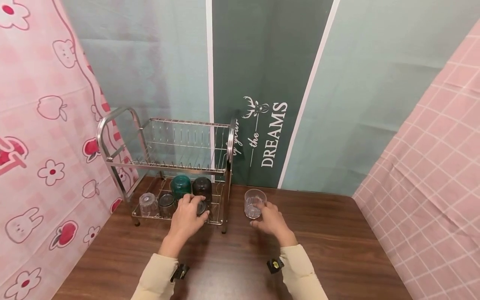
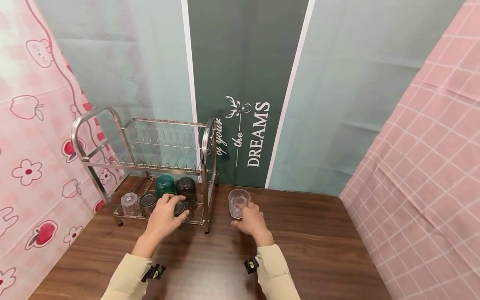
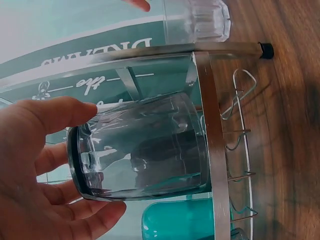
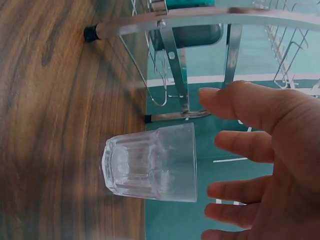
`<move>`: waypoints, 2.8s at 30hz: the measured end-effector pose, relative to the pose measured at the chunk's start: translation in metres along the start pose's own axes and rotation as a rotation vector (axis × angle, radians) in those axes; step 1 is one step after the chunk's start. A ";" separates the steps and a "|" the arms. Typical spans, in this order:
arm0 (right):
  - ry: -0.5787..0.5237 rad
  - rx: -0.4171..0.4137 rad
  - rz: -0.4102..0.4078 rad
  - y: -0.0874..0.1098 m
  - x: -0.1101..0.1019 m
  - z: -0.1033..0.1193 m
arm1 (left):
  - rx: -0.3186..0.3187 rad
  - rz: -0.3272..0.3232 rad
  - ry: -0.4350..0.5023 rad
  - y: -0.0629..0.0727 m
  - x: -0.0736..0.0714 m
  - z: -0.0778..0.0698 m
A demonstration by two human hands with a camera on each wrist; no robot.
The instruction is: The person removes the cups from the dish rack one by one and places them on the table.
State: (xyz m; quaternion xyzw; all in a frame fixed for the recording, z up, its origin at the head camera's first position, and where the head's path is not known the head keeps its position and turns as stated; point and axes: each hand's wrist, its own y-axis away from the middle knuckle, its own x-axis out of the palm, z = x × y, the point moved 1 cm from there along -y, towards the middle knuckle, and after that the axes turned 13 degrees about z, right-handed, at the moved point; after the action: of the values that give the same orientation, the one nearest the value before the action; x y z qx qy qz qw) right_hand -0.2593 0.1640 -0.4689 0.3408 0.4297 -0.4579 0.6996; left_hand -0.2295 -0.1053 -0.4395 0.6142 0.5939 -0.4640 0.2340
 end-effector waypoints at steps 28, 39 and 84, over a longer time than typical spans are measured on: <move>-0.131 -0.191 -0.003 0.041 0.021 0.007 | 0.093 -0.114 0.164 0.027 0.020 -0.013; -0.233 -0.283 -0.170 0.050 0.041 0.002 | 0.128 -0.094 0.312 0.032 0.037 -0.009; -1.137 -0.521 -0.095 0.049 0.064 0.024 | 0.179 0.089 0.848 0.051 0.064 -0.027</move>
State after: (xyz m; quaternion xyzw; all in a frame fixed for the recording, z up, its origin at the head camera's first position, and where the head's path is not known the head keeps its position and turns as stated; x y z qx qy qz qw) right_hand -0.1930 0.1377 -0.5135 -0.1574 0.1024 -0.4786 0.8577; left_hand -0.1824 -0.0593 -0.4948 0.7932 0.5679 -0.2099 -0.0651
